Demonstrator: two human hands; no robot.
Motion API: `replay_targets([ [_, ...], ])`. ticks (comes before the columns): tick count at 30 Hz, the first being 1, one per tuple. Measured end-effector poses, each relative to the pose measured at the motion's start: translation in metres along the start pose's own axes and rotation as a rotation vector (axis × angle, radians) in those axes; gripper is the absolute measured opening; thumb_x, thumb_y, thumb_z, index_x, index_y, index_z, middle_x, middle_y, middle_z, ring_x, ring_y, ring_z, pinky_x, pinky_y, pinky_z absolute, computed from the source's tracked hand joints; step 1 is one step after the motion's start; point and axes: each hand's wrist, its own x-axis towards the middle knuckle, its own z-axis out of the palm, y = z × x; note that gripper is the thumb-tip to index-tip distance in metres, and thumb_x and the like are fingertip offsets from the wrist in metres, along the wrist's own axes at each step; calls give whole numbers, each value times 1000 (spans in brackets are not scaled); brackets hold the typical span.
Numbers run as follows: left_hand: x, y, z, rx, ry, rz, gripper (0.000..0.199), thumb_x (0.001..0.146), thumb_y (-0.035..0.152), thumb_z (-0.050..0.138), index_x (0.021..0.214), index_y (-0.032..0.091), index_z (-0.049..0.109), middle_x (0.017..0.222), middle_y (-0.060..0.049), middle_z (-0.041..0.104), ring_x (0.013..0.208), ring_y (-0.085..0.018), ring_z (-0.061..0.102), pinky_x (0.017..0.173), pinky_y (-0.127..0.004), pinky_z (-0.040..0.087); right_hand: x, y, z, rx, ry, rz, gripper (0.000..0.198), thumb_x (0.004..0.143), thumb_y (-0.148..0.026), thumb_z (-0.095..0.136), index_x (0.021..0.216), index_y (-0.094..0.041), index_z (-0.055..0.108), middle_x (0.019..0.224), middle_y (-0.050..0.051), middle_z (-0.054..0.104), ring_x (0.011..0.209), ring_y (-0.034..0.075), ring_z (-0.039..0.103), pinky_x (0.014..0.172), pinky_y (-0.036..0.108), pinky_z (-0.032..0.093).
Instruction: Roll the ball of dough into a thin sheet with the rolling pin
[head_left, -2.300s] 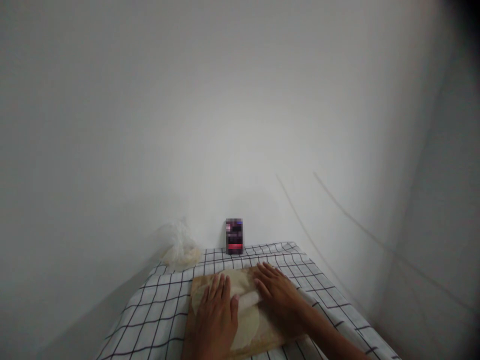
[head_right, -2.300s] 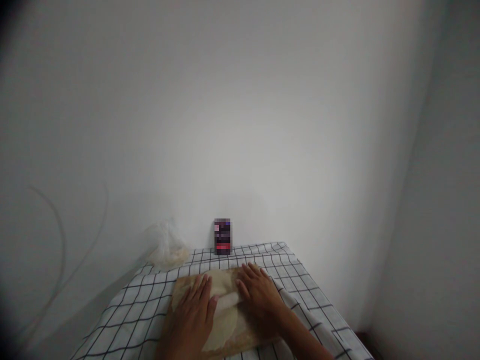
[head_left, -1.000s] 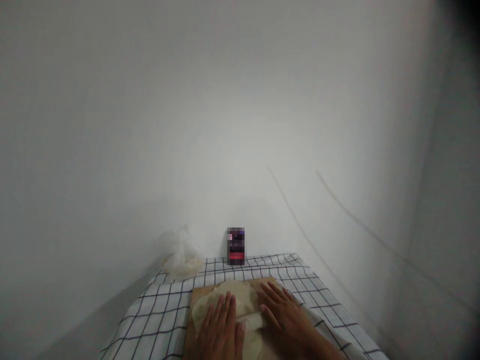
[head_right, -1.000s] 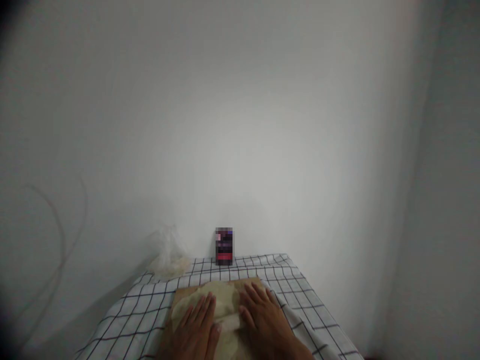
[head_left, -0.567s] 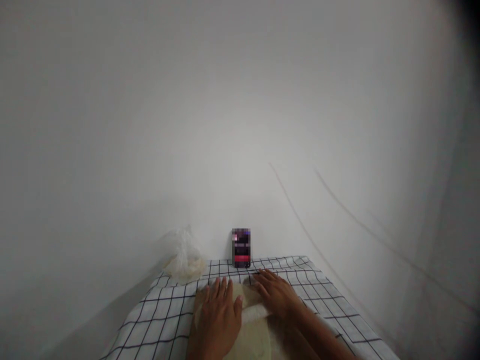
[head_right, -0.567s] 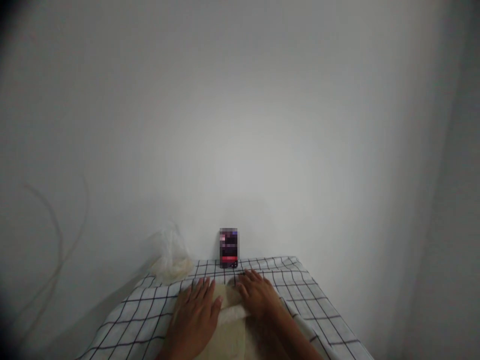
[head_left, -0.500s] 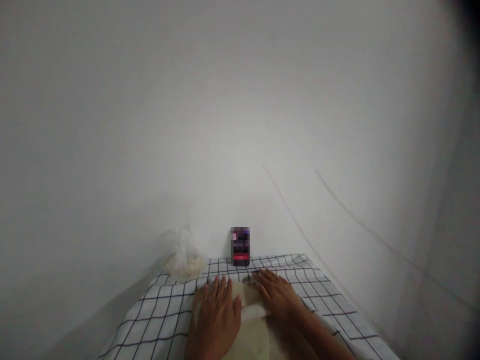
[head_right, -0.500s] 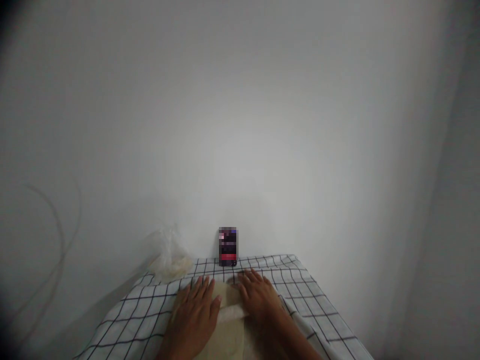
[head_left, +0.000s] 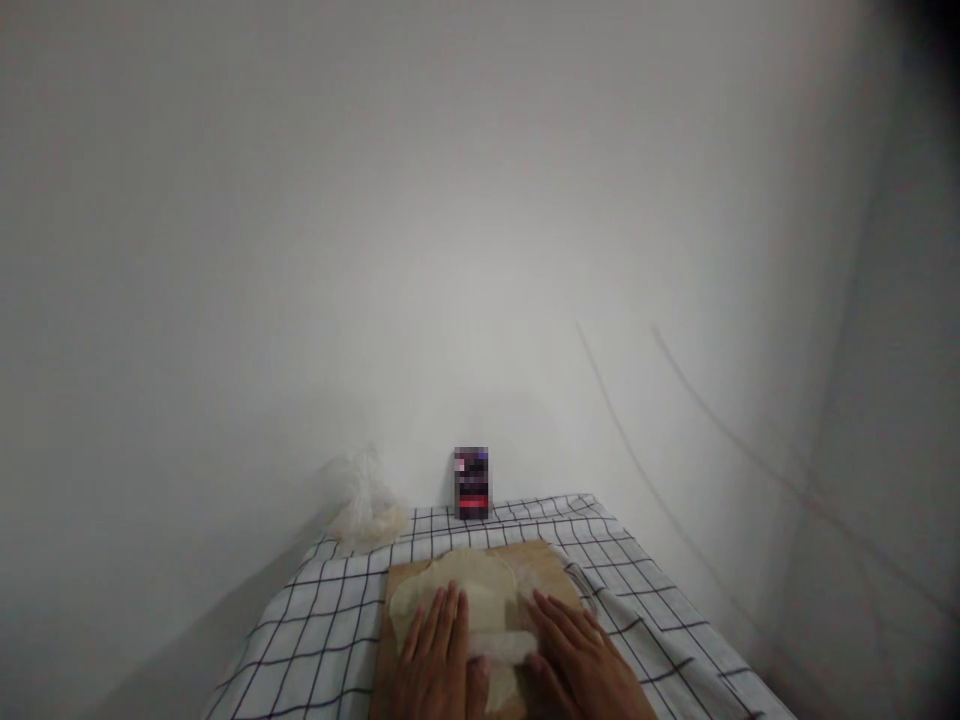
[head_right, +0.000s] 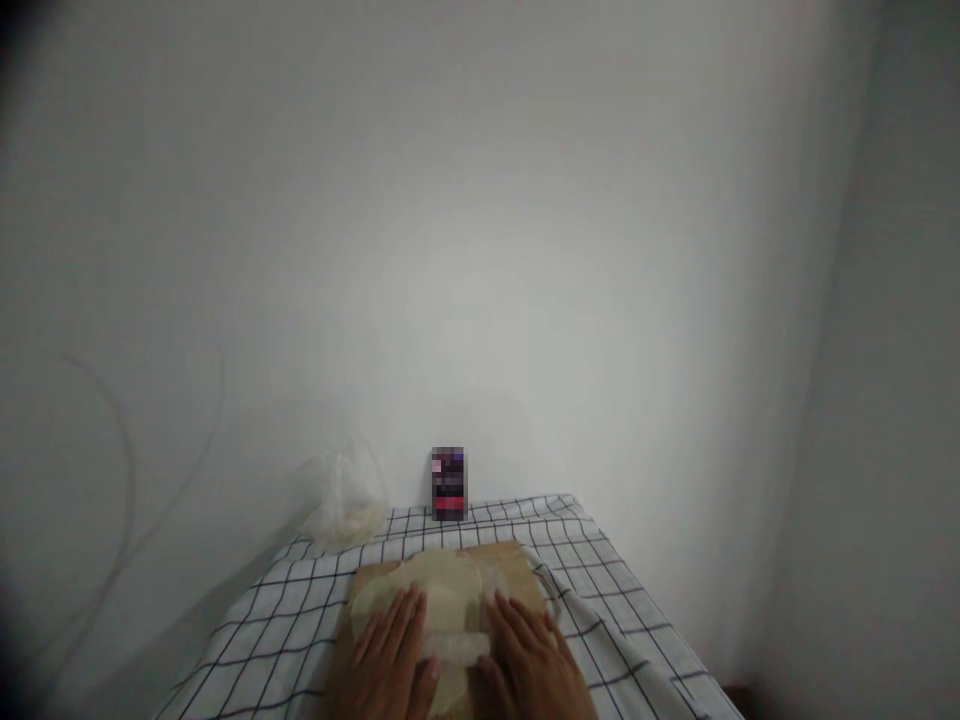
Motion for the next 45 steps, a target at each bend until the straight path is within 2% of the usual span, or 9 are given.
replay_targets([
  [3, -7, -1, -3, -31, -59, 30, 63, 97, 41, 49, 152, 11, 47, 143, -13, 64, 126, -28, 65, 100, -41, 55, -12, 5, 9, 40, -10, -22, 59, 103, -58, 44, 156, -30, 46, 159, 7, 45, 145, 34, 47, 118, 62, 39],
  [7, -7, 1, 0, -42, -191, -14, 60, 99, 44, 48, 148, 10, 54, 149, -12, 58, 130, -27, 63, 101, -41, 58, -5, 5, 25, 123, 162, 36, 53, 103, -57, 48, 150, -34, 53, 154, 5, 53, 143, 33, 50, 121, 61, 35],
  [10, -11, -1, 8, 2, -171, -113, 58, 100, 44, 43, 142, 7, 60, 147, -16, 59, 131, -30, 62, 103, -46, 57, 2, 2, 33, 170, 252, 54, 50, 101, -57, 52, 147, -37, 57, 149, 5, 59, 138, 32, 55, 120, 60, 37],
  [12, -13, -5, 12, -20, -206, -58, 58, 100, 41, 45, 148, 9, 54, 152, -14, 54, 136, -29, 58, 105, -45, 56, 3, 0, 32, 164, 266, 60, 51, 102, -56, 51, 149, -37, 55, 151, 4, 57, 139, 32, 54, 121, 60, 35],
  [15, -11, -11, 15, -72, -216, 40, 63, 100, 42, 48, 154, 11, 45, 152, -14, 54, 134, -28, 60, 103, -42, 56, 2, -4, 20, 119, 238, 60, 53, 103, -56, 48, 151, -34, 52, 154, 5, 54, 143, 31, 51, 122, 58, 34],
  [18, -6, -9, 18, -46, -109, -16, 62, 99, 45, 45, 153, 13, 47, 142, -16, 64, 124, -30, 67, 99, -43, 57, 7, -5, 3, 57, 141, 53, 56, 104, -59, 44, 149, -29, 56, 153, 7, 55, 142, 31, 51, 120, 54, 40],
  [25, 13, 10, 4, -30, 12, -140, 56, 100, 50, 48, 144, 17, 56, 138, -12, 69, 123, -28, 67, 105, -40, 51, 29, -6, -23, -94, -48, -25, 52, 107, -50, 36, 147, -24, 58, 152, 9, 57, 141, 28, 53, 117, 46, 44],
  [34, 26, 17, -8, -90, -254, -266, 54, 102, 50, 46, 140, 14, 61, 144, -13, 64, 130, -30, 63, 106, -45, 53, 40, 18, -2, -105, 7, -103, 46, 107, -48, 37, 142, -29, 62, 149, 8, 59, 138, 28, 56, 114, 48, 49],
  [45, 54, 0, -25, -150, -551, -218, 58, 106, 47, 40, 146, 8, 54, 146, -18, 61, 132, -31, 61, 109, -48, 52, 40, 0, -4, 22, 127, 3, 43, 106, -47, 42, 127, -25, 72, 137, 10, 69, 131, 30, 61, 112, 55, 46],
])
